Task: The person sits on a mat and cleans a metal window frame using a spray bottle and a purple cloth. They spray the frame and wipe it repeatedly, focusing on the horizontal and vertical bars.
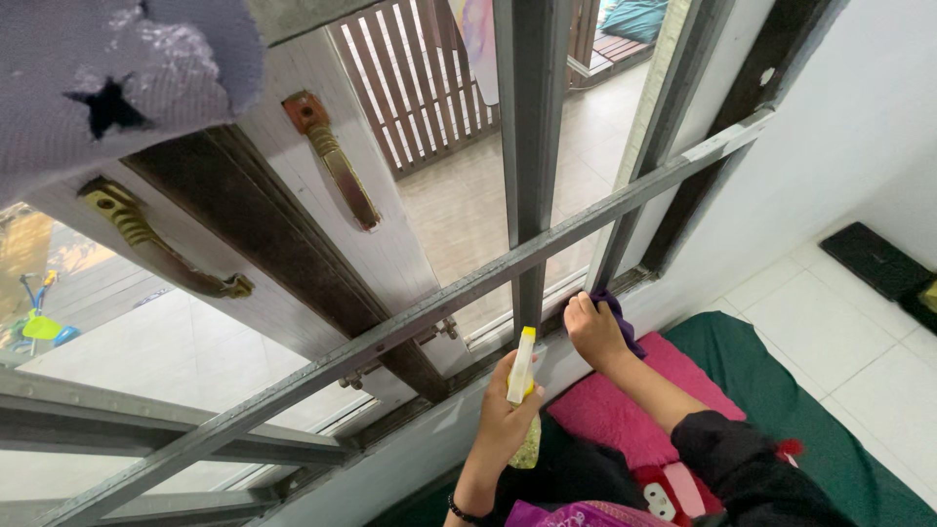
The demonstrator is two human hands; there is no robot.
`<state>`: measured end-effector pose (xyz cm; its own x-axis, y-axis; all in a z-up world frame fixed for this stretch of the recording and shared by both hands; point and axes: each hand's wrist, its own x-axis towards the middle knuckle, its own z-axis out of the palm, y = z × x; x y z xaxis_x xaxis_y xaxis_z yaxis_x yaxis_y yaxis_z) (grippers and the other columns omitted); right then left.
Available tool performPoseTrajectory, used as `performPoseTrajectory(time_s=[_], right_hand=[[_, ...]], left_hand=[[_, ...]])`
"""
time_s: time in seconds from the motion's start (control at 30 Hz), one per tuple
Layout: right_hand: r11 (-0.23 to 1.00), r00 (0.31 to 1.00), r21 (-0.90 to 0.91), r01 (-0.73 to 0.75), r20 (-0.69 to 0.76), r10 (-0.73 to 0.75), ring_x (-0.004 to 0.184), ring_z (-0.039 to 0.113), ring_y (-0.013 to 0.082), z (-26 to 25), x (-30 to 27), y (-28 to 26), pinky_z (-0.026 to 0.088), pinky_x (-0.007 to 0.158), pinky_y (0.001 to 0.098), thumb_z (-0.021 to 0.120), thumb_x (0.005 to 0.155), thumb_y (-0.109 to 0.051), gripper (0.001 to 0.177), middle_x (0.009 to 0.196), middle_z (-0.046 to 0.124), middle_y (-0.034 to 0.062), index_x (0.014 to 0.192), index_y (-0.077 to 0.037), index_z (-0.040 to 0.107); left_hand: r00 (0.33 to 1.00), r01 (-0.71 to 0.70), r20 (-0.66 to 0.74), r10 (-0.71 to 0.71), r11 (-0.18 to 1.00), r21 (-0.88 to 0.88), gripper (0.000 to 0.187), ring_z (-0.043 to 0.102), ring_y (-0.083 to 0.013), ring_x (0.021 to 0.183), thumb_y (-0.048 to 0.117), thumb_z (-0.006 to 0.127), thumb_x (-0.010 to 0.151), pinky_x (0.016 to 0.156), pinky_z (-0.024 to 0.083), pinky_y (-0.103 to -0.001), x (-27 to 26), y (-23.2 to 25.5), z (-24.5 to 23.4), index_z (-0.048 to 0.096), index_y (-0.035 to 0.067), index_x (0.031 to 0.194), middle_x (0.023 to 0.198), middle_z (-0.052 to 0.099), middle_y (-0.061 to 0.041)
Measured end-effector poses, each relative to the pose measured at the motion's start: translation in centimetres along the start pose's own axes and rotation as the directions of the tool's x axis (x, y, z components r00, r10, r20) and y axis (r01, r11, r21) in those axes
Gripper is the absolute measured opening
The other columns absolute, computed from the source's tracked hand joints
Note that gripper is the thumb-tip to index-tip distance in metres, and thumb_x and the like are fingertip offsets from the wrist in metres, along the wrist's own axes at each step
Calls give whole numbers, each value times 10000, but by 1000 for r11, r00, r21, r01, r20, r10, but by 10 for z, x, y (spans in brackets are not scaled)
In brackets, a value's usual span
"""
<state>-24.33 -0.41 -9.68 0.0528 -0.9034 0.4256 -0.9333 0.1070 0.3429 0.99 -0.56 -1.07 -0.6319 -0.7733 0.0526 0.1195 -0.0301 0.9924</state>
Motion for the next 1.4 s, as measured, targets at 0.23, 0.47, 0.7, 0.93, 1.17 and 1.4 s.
performPoseTrajectory(time_s=[0.23,0.47,0.7,0.93,1.17,1.4], right_hand=[[996,991,-62,-63,-118,56,1144,560,284,-94,44,22,467,789,383,574,832,-143,208,1070,626,113,998,-44,649],[987,946,-119,-103,-317,61,1210,539,274,-156,73,42,472,893,430,600,869,-160,332,1166,633,118,1154,-3,666],[970,963,-203,-136,-259,81,1235,535,265,-146,74,41,482,845,470,584,881,-181,324,1174,635,114,1145,-17,676],[966,991,-235,-107,-99,86,1204,529,268,-70,42,14,490,841,474,565,870,-209,329,1166,641,110,1115,-22,680],[989,998,-151,8,-56,-16,1206,533,263,9,-1,0,487,847,449,556,852,-204,318,1169,655,101,1089,-32,682],[997,975,25,-70,213,63,1231,522,302,-42,17,1,476,869,416,583,824,-126,280,1164,616,117,1090,-51,635]], left_hand=[[998,67,3,-67,997,-37,477,547,-52,707,9,658,890,615,463,-234,-1,6,3,569,79,1354,844,579,27],[1000,-14,26,13,1000,27,503,554,-47,775,1,677,894,668,485,-226,2,2,10,553,55,1378,951,611,31],[1000,24,17,-23,999,-23,499,564,-48,754,13,675,892,650,479,-230,2,9,9,554,64,1373,903,613,28],[999,47,-1,-47,999,-14,518,555,-52,714,5,671,879,626,472,-231,-2,12,2,559,83,1378,846,583,31],[1000,-8,-5,8,1000,6,483,543,-48,738,8,675,897,641,464,-226,-3,4,-3,562,70,1363,861,585,31],[999,35,-9,-35,999,34,476,536,-49,716,17,663,905,621,452,-223,-3,11,-5,573,73,1369,852,581,23]])
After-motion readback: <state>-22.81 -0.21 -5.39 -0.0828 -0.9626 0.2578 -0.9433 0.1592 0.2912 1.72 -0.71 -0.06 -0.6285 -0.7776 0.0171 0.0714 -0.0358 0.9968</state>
